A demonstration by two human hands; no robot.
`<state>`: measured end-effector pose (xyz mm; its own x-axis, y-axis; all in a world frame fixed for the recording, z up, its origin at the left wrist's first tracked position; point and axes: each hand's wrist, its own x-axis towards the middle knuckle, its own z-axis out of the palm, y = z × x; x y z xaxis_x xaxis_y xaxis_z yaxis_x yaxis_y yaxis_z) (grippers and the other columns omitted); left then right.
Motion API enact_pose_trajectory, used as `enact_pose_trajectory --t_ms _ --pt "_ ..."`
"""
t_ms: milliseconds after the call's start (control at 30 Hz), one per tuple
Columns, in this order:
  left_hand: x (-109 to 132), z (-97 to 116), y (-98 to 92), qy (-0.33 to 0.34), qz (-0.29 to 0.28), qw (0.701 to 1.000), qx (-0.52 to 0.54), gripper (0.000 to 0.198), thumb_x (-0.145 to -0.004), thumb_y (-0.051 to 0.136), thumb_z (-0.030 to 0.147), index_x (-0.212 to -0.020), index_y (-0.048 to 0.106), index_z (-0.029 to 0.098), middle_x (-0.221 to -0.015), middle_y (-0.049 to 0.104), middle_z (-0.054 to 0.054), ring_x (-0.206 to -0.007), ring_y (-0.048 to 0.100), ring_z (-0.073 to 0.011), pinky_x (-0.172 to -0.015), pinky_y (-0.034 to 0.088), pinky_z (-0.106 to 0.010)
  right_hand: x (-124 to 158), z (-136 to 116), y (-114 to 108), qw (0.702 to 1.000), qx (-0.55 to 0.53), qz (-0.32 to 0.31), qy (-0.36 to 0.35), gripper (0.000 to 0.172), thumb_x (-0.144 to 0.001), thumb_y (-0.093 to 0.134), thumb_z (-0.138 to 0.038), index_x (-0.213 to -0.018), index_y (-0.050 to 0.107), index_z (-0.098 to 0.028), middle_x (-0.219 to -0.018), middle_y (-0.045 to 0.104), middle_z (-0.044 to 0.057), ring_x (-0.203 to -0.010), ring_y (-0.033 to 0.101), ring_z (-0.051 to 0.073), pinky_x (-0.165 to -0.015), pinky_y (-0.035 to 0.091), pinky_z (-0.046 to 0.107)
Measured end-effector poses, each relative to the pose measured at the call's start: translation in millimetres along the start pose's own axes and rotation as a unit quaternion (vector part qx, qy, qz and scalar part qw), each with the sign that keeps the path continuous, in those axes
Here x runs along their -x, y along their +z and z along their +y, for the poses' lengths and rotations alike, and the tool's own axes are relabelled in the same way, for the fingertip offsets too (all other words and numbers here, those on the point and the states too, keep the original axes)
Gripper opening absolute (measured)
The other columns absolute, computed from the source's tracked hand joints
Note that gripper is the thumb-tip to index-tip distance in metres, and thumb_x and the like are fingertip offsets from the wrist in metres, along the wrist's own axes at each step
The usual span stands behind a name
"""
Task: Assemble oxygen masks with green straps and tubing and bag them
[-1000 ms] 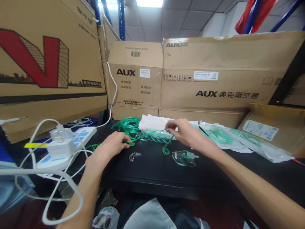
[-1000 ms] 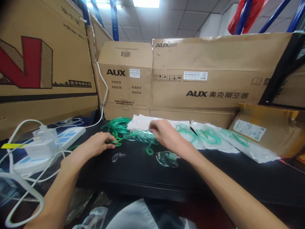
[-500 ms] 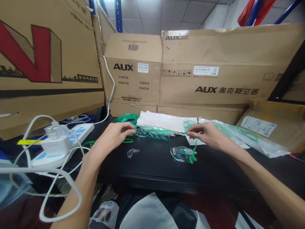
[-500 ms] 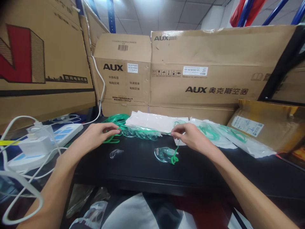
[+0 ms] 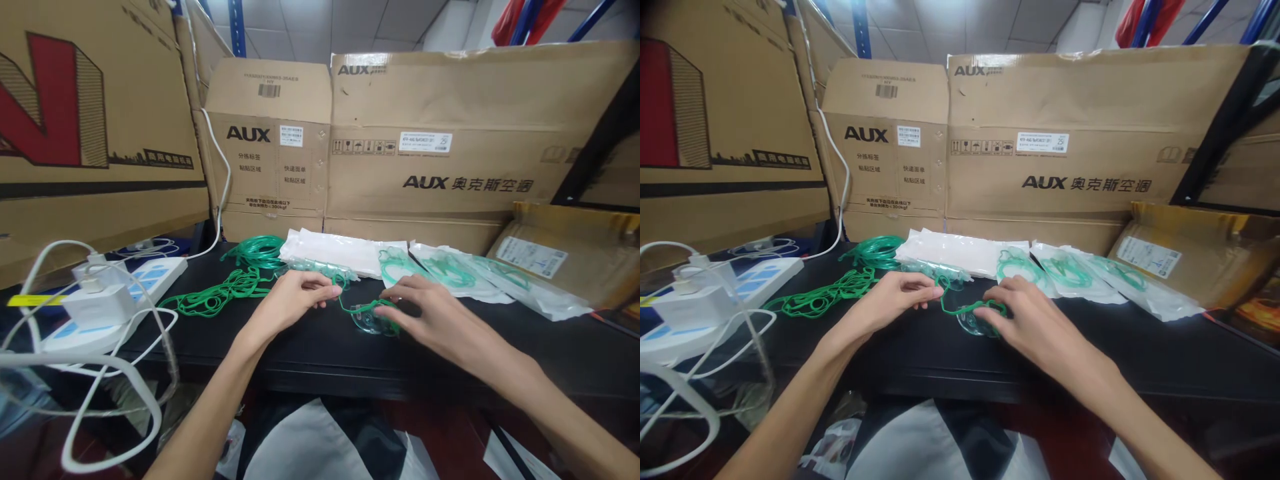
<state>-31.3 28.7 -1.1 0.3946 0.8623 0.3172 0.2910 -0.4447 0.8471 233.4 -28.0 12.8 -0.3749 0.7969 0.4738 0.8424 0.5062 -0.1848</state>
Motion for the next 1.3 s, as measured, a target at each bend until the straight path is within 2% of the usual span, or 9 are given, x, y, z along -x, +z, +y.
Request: enact_pose_trajectory --t_ms 167,300,433,533,633,767,933,1100,1300 --pt "-2 1 -0.4 -0.058 0.047 0.990 0.120 0.028 -0.078 0.079 0.045 -0.083 0.079 0.018 -0.086 0.074 -0.005 -0.071 0.058 -0.0138 -0.067 0.044 -0.025 7 -8 16 0.998 0.004 -0.055 0.036 0.032 -0.092 0.064 -0.051 -0.114 0.067 -0.027 -0.107 0.070 0.010 -0.099 0.064 0.031 -0.085 0.049 0.043" --pt "-1 3 0.4 -0.103 0.069 0.973 0.195 0.029 -0.073 0.084 0.043 -0.087 0.080 0.017 -0.096 0.076 -0.007 -0.075 0.058 -0.0121 -0.075 0.047 -0.025 5 -17 6 0.991 -0.087 -0.075 0.070 0.034 -0.086 0.068 -0.059 -0.106 0.069 -0.032 -0.105 0.072 0.004 -0.090 0.066 0.027 -0.080 0.050 0.038" --pt "-2 4 1.7 -0.119 0.083 0.968 0.205 0.036 -0.074 0.084 0.048 -0.091 0.081 0.016 -0.099 0.076 -0.008 -0.078 0.060 -0.0123 -0.079 0.048 -0.026 -5 -21 -13 0.981 -0.145 -0.025 0.128 0.038 -0.086 0.066 -0.062 -0.106 0.076 -0.031 -0.106 0.077 0.004 -0.091 0.067 0.028 -0.079 0.049 0.038" --pt "-2 5 1.7 -0.130 0.095 0.963 0.216 0.038 -0.074 0.084 0.050 -0.090 0.081 0.016 -0.096 0.076 -0.008 -0.076 0.060 -0.0121 -0.080 0.049 -0.026 -10 -15 -18 0.968 -0.194 0.024 0.158 0.035 -0.086 0.068 -0.058 -0.091 0.075 -0.025 -0.094 0.077 0.006 -0.085 0.067 0.027 -0.076 0.049 0.038" --pt "-2 5 1.7 -0.121 0.081 0.957 0.251 0.035 -0.074 0.084 0.047 -0.090 0.081 0.016 -0.097 0.075 -0.007 -0.076 0.060 -0.0110 -0.080 0.049 -0.025 -7 -12 -14 0.918 -0.355 0.022 0.175 0.035 -0.087 0.067 -0.058 -0.082 0.070 -0.024 -0.079 0.070 0.005 -0.072 0.065 0.023 -0.067 0.049 0.035" --pt "-1 7 7.3 -0.102 0.070 0.948 0.294 0.031 -0.076 0.084 0.044 -0.090 0.081 0.017 -0.097 0.073 -0.005 -0.075 0.057 -0.0088 -0.080 0.048 -0.023 -1 -20 2 0.823 -0.538 0.043 0.179 0.029 -0.087 0.073 -0.051 -0.095 0.065 -0.024 -0.089 0.072 0.003 -0.081 0.068 0.021 -0.076 0.054 0.035" --pt "2 16 27.3 -0.067 0.053 0.944 0.318 0.028 -0.078 0.083 0.042 -0.090 0.081 0.017 -0.096 0.072 -0.005 -0.077 0.056 -0.0097 -0.079 0.046 -0.023 -4 -31 21 0.778 -0.590 0.088 0.200 0.038 -0.079 0.083 -0.044 -0.103 0.061 -0.024 -0.093 0.073 0.001 -0.089 0.071 0.020 -0.085 0.056 0.035" --pt "3 21 42.4 -0.040 0.046 0.946 0.319 0.026 -0.079 0.082 0.041 -0.085 0.080 0.016 -0.091 0.070 -0.005 -0.079 0.055 -0.0122 -0.079 0.045 -0.025 -5 -33 28 0.780 -0.584 0.097 0.203 0.048 -0.079 0.083 -0.044 -0.117 0.063 -0.025 -0.099 0.072 0.002 -0.096 0.072 0.022 -0.082 0.059 0.034" --pt "2 20 44.6 -0.023 0.054 0.950 0.306 0.023 -0.080 0.081 0.040 -0.081 0.079 0.017 -0.084 0.066 -0.002 -0.077 0.051 -0.0122 -0.076 0.041 -0.025 -4 -33 31 0.787 -0.582 0.093 0.182 0.041 -0.083 0.080 -0.043 -0.117 0.064 -0.027 -0.105 0.071 0.002 -0.099 0.072 0.021 -0.082 0.060 0.032"
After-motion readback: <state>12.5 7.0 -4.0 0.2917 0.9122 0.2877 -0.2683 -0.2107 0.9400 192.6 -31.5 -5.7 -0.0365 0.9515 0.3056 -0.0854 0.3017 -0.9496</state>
